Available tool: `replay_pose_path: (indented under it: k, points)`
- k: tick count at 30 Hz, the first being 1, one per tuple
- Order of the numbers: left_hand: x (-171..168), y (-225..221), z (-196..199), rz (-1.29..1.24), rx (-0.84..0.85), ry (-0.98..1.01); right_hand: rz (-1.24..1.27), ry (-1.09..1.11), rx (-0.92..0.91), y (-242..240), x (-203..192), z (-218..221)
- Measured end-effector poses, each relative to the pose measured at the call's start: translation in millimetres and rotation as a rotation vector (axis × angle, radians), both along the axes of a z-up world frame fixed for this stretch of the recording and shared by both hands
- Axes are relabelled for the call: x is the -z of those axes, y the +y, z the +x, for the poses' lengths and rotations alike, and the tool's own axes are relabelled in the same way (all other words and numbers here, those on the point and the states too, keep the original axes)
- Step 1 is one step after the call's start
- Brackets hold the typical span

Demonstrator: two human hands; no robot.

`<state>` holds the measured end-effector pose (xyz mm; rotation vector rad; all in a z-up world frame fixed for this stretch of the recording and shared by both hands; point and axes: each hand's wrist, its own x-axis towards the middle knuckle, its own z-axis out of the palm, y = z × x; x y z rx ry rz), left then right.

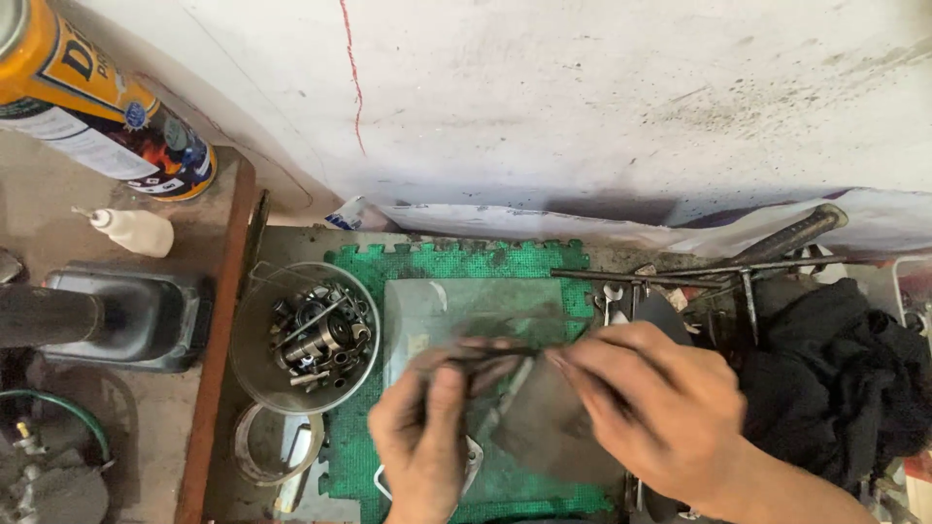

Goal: The person is cleaning a metal engine gasket or flange by sanding the surface on a workbench.

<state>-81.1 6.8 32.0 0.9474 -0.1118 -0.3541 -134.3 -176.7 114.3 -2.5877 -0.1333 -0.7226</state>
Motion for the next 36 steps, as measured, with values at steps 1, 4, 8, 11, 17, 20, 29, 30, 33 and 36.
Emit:
replay_pose_path:
  k: [1, 4, 8, 11, 17, 20, 29, 30, 33, 36]
  points:
    - [-2.0, -0.3, 6.9, -0.001, -0.002, 0.0, -0.001, 0.0, -0.002, -2.1, 1.3, -8.0]
    - [-8.1, -1.5, 18.8, -0.112, -0.103, 0.187, 0.301, -0.033, 0.024, -4.7, 5.3, -31.4]
    - [-12.3, -19.7, 14.5, -0.301, -0.025, 0.301, 0.653, 0.137, 0.065, -4.6, 13.3, -38.3]
    - [-10.7, -26.3, -2.0, -0.329, 0.062, 0.336, 0.563, 0.039, 0.012, -1.1, 14.6, -32.9]
    - [15.1, -17.6, -15.0, -0.308, 0.237, 0.361, 0.39, 0.044, -0.08, -0.1, 1.2, -9.7]
    - [2.9, -9.9, -4.8, -0.045, 0.154, 0.332, 0.238, 0.034, -0.198, -10.9, 7.9, -9.6]
    - [16.1, 9.4, 29.8, -0.151, -0.191, 0.071, -0.295, -0.182, 0.023, -100.6, 28.8, -42.1]
    - [14.5, 13.1, 30.7, -0.136, -0.196, 0.07, -0.23, -0.156, -0.098, -99.6, 39.6, -39.3]
    - [15.8, 30.3, 34.1, -0.038, -0.232, 0.062, -0.449, 0.105, -0.166, -102.0, 53.1, -50.1]
    - [5.1, 33.2, 36.4, 0.01, -0.3, 0.098, -0.597, 0.398, 0.047, -105.9, 59.7, -66.4]
